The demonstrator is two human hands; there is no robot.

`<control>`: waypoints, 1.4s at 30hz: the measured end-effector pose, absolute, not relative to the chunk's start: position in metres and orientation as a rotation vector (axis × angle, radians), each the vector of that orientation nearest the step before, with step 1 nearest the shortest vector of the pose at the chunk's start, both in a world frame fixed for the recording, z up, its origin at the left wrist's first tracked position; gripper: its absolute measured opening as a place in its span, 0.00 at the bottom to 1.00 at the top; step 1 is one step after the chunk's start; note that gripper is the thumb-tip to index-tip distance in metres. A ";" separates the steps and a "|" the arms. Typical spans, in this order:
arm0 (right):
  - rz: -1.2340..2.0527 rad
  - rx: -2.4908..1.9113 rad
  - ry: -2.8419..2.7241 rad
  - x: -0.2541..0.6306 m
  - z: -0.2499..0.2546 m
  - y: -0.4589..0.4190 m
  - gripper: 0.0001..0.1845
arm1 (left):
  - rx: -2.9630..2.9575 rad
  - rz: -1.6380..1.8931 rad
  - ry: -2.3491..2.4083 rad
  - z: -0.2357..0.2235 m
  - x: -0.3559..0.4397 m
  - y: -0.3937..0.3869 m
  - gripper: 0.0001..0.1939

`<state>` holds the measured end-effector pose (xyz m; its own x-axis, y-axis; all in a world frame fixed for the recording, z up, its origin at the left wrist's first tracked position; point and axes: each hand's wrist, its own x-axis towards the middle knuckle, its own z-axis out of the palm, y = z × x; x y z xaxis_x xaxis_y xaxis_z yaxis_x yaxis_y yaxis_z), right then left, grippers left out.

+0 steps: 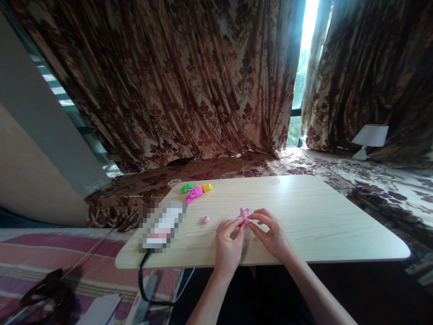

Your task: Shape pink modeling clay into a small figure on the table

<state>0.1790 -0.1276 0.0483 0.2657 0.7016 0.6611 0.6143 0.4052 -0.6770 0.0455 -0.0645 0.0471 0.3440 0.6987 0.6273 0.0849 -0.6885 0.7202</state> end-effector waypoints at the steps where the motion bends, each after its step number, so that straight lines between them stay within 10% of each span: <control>1: 0.081 -1.272 -1.416 0.179 0.048 -0.127 0.08 | 2.035 1.360 0.672 0.048 0.046 -0.065 0.09; 42: -0.009 -1.287 -1.435 0.177 0.050 -0.130 0.07 | 1.981 1.286 0.725 0.043 0.049 -0.071 0.13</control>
<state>0.1767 -0.1298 0.0498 0.2522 0.6659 0.7021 0.6751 0.3987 -0.6207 0.0491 -0.0714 0.0434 0.3630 0.7433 0.5619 0.0957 -0.6296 0.7710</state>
